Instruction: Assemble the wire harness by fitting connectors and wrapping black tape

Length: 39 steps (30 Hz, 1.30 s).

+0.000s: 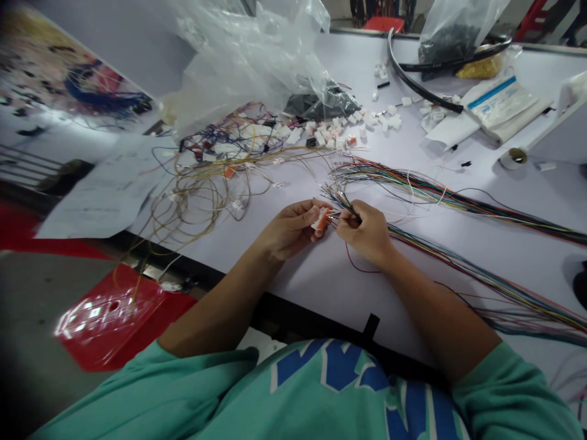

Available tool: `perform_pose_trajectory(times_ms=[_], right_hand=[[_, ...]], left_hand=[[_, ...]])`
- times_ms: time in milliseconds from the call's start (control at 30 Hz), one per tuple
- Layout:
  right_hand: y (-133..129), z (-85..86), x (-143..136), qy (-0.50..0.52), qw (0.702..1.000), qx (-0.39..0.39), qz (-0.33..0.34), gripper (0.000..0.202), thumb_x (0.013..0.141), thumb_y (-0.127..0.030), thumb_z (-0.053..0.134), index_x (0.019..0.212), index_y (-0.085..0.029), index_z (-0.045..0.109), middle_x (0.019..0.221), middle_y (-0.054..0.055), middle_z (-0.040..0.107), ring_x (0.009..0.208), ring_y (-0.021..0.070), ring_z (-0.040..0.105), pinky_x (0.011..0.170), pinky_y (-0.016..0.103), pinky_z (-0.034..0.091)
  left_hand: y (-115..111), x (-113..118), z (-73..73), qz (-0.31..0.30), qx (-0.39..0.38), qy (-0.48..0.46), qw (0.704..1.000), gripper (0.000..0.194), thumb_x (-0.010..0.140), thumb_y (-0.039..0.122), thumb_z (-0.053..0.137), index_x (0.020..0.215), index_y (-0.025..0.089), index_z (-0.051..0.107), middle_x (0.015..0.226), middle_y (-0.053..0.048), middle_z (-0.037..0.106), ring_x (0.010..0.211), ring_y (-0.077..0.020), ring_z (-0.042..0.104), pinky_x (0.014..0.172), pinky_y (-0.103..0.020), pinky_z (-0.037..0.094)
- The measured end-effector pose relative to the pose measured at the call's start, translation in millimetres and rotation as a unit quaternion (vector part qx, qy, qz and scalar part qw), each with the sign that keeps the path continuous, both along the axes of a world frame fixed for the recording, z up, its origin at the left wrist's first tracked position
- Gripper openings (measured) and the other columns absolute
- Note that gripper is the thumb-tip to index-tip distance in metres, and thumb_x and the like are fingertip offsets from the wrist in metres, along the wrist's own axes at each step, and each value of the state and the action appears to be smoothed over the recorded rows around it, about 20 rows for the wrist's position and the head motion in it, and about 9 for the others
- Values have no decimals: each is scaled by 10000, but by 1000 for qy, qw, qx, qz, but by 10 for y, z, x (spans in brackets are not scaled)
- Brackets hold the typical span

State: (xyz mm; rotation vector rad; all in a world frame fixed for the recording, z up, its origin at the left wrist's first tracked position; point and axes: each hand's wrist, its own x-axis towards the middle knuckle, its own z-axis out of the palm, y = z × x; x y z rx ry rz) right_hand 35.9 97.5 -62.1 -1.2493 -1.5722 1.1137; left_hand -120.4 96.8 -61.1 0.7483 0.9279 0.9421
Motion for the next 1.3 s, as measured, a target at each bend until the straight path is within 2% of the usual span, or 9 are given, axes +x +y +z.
perform_pose_trajectory(times_ms=[133,300,567,833,1000,1200,1300], right_hand=[[-26,-7,-16,-19,999,33,-9,130,575,-180,466,514,-212,356,473,-75,332,465,62,288,483,228,260],[-44,-16,-28,-37,997,61,-18,154,588,-184,466,524,-216,330,474,-76,321,466,63,276,493,230,266],[-51,-19,-38,-34,997,73,-12,196,599,-203,469,522,-222,289,471,-77,298,454,60,255,481,232,256],[-52,-39,-33,-49,996,70,-2,196,607,-224,480,529,-223,301,473,-71,315,461,67,279,483,226,271],[-68,-46,-49,-67,993,91,19,199,625,-238,462,533,-222,287,464,-66,326,453,64,286,480,220,276],[-58,-51,-50,-72,995,68,18,161,623,-227,481,533,-211,348,465,-65,369,462,61,328,485,214,279],[-21,-48,-19,-26,998,17,56,122,638,-246,499,554,-196,427,498,-54,421,475,61,357,489,217,291]], left_hand=[[-3,9,24,-3,1,-1,1000,368,558,353,811,754,112,615,508,27,553,388,-54,466,360,-153,347],[-12,5,62,-9,-18,13,1000,336,589,347,789,718,119,579,497,40,533,359,-45,439,320,-146,318],[-13,-1,60,-17,-24,27,999,296,632,337,756,707,117,573,486,44,525,335,-37,426,300,-136,313],[-8,11,69,-26,-29,15,999,361,521,350,815,619,119,556,466,43,533,316,-37,417,276,-135,325],[-5,27,63,-50,-42,22,998,310,544,296,788,609,110,549,465,35,537,319,-38,423,286,-138,334],[-22,42,44,-35,-30,28,999,290,569,275,770,639,112,540,477,38,538,328,-43,432,300,-147,345],[-29,47,56,-25,-28,32,999,301,566,286,769,688,120,551,495,36,554,334,-51,442,296,-153,342]])
